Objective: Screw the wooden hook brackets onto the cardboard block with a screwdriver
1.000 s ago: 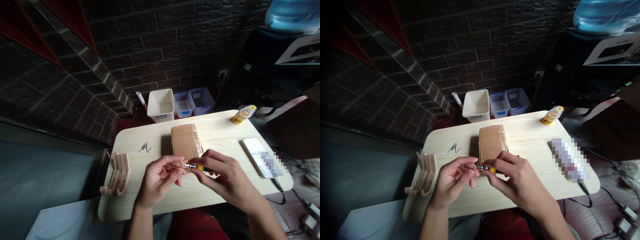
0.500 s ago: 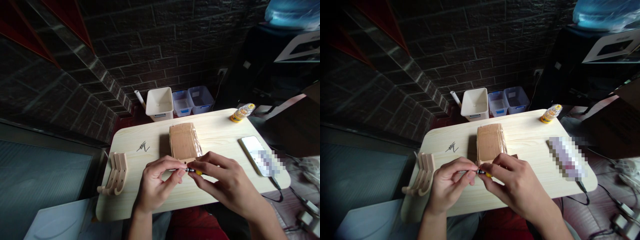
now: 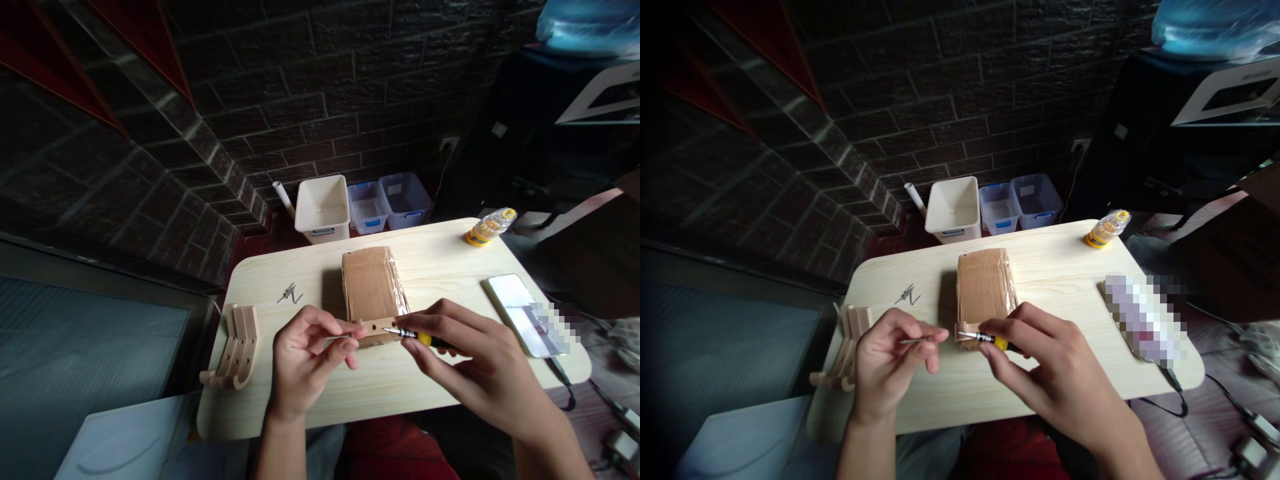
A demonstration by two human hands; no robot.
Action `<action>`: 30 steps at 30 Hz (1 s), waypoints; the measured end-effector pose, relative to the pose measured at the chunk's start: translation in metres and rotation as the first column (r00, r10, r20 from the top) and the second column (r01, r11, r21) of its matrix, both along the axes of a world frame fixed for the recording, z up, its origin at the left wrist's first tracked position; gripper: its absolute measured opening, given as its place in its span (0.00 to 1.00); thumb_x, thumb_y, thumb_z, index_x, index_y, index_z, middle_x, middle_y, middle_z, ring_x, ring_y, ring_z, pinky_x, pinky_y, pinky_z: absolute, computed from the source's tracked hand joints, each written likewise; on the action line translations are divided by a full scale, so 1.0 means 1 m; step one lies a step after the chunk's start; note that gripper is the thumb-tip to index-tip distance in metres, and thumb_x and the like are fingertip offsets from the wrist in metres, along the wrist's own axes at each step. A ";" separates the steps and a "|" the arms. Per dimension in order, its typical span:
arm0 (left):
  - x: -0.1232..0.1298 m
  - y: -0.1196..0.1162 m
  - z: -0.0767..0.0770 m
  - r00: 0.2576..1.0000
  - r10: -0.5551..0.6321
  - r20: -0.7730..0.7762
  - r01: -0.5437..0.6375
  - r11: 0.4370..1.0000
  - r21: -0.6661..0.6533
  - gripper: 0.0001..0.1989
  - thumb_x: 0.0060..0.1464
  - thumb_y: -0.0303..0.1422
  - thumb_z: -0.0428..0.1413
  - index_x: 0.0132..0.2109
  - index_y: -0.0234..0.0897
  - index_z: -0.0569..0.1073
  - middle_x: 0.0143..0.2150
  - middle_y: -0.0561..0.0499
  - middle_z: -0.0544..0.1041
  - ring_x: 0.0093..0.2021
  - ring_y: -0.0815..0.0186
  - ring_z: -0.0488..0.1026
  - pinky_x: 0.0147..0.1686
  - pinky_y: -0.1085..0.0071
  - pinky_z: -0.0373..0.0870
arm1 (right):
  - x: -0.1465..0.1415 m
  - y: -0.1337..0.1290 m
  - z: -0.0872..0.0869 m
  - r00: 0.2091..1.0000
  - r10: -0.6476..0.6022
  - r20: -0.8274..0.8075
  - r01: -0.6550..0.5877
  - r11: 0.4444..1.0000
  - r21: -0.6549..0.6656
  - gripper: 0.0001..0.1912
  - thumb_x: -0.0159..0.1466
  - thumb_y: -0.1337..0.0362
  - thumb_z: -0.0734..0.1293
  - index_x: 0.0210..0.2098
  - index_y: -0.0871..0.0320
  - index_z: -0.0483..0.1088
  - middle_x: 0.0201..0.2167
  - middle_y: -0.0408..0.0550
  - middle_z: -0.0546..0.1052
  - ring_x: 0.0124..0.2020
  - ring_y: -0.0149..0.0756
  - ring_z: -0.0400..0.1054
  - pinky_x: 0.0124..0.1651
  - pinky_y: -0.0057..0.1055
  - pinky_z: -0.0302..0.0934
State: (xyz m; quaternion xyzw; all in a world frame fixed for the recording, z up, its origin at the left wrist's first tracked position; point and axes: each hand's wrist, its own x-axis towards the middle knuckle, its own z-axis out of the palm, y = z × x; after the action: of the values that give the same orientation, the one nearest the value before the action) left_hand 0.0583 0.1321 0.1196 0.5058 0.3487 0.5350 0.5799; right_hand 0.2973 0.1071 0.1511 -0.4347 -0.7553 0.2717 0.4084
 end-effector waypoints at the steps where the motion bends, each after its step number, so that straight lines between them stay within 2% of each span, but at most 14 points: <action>1: -0.001 0.001 -0.002 0.998 0.002 0.056 -0.002 1.000 0.009 0.08 0.58 0.30 0.68 0.38 0.39 0.75 0.38 0.49 0.86 0.21 0.72 0.75 0.23 0.77 0.73 | 0.001 0.000 0.001 1.000 -0.014 0.005 0.014 1.000 0.004 0.13 0.70 0.68 0.70 0.53 0.52 0.77 0.40 0.48 0.80 0.34 0.33 0.75 0.32 0.25 0.70; 5: 0.000 0.002 -0.010 0.973 -0.022 0.230 0.011 0.999 0.049 0.15 0.54 0.34 0.71 0.34 0.38 0.72 0.37 0.52 0.81 0.23 0.76 0.73 0.23 0.79 0.69 | -0.002 -0.002 0.004 1.000 -0.014 0.015 0.013 1.000 0.020 0.13 0.70 0.67 0.70 0.53 0.52 0.77 0.39 0.49 0.80 0.33 0.34 0.76 0.31 0.26 0.71; 9: 0.006 0.001 -0.015 0.951 -0.095 0.294 0.095 0.995 0.013 0.12 0.58 0.33 0.68 0.36 0.39 0.71 0.33 0.56 0.76 0.20 0.80 0.67 0.21 0.81 0.65 | -0.006 -0.005 0.006 1.000 0.024 -0.004 -0.024 0.999 0.038 0.15 0.70 0.69 0.70 0.55 0.52 0.76 0.41 0.49 0.81 0.38 0.34 0.78 0.38 0.27 0.73; 11: 0.007 0.000 -0.017 0.950 -0.114 0.291 0.120 0.993 -0.001 0.11 0.60 0.32 0.67 0.37 0.39 0.71 0.33 0.56 0.77 0.20 0.80 0.67 0.22 0.81 0.66 | -0.006 -0.006 0.007 0.999 0.037 -0.014 -0.037 0.999 0.038 0.15 0.70 0.69 0.70 0.55 0.52 0.76 0.41 0.49 0.81 0.40 0.35 0.78 0.40 0.28 0.73; 14: 0.006 -0.002 -0.017 0.954 -0.123 0.272 0.130 0.992 -0.006 0.10 0.60 0.32 0.67 0.38 0.40 0.71 0.34 0.54 0.79 0.22 0.77 0.71 0.24 0.80 0.69 | -0.006 -0.007 0.008 0.999 0.049 -0.024 -0.048 0.998 0.041 0.15 0.70 0.70 0.69 0.55 0.53 0.75 0.39 0.49 0.81 0.37 0.35 0.78 0.38 0.28 0.73; 18: 0.004 -0.002 -0.009 0.974 -0.102 0.200 0.107 0.994 -0.010 0.10 0.58 0.33 0.69 0.43 0.41 0.75 0.31 0.53 0.80 0.27 0.70 0.75 0.25 0.77 0.72 | -0.006 -0.007 0.009 0.998 0.048 -0.036 -0.047 0.998 0.030 0.14 0.70 0.69 0.69 0.54 0.53 0.75 0.38 0.49 0.80 0.36 0.35 0.77 0.36 0.28 0.72; 25: 0.003 -0.004 0.007 0.993 -0.106 0.056 0.097 0.986 0.139 0.06 0.59 0.26 0.67 0.40 0.44 0.82 0.34 0.49 0.82 0.35 0.65 0.77 0.34 0.69 0.73 | -0.006 -0.007 0.009 0.998 0.055 -0.024 -0.054 0.997 0.051 0.11 0.70 0.69 0.70 0.51 0.53 0.75 0.33 0.44 0.77 0.32 0.30 0.73 0.33 0.25 0.68; 30: 0.004 -0.006 0.007 0.990 -0.128 0.057 0.119 0.983 0.140 0.09 0.60 0.26 0.66 0.43 0.46 0.82 0.35 0.50 0.83 0.34 0.64 0.77 0.35 0.67 0.72 | -0.007 -0.007 0.009 0.997 0.060 -0.055 -0.059 0.998 0.027 0.09 0.70 0.70 0.69 0.49 0.53 0.73 0.34 0.45 0.77 0.34 0.30 0.73 0.34 0.25 0.68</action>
State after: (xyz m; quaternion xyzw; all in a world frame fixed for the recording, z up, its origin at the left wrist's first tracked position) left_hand 0.0624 0.1261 0.1270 0.5469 0.2599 0.5369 0.5874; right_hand 0.2908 0.0999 0.1600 -0.3991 -0.7595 0.2863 0.4264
